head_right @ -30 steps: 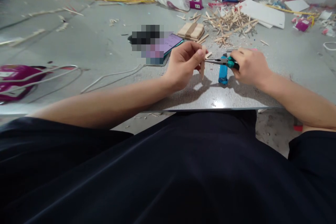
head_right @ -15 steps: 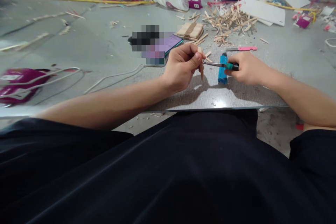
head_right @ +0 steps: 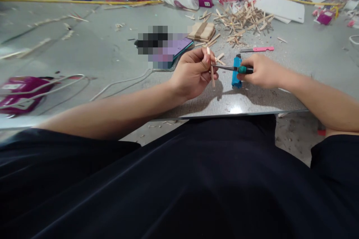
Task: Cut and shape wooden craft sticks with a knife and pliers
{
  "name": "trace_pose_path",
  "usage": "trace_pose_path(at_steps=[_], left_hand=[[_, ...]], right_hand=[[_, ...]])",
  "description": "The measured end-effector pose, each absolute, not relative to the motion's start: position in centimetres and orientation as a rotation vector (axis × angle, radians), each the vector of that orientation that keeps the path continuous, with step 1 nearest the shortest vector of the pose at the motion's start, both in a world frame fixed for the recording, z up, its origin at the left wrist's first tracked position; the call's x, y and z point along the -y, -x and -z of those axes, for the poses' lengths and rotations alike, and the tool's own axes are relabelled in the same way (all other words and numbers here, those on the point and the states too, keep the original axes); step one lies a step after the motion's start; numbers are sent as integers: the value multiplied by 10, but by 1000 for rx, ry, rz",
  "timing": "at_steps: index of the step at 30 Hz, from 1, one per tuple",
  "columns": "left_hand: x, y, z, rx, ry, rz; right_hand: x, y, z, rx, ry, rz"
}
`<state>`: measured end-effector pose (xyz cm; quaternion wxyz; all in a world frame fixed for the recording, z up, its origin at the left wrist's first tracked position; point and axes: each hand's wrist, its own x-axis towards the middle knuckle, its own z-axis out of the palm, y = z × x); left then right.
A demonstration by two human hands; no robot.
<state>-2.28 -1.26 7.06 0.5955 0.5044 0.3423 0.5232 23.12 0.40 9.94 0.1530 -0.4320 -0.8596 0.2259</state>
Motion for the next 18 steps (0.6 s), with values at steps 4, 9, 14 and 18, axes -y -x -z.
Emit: trace_pose_path(at_steps=[4, 9, 14, 18], left_hand=[[14, 24, -74, -747, -1079, -1151], [16, 26, -78, -633, -1041, -1051], [15, 27, -80, -657, -1084, -1058], [13, 26, -76, -692, -1126, -1138]], right_hand=[[0, -229, -98, 2433, 1232, -590], [2, -230, -94, 2428, 1218, -357], [-5, -236, -85, 2402, 1200, -163], [-22, -245, -73, 2378, 1102, -62]])
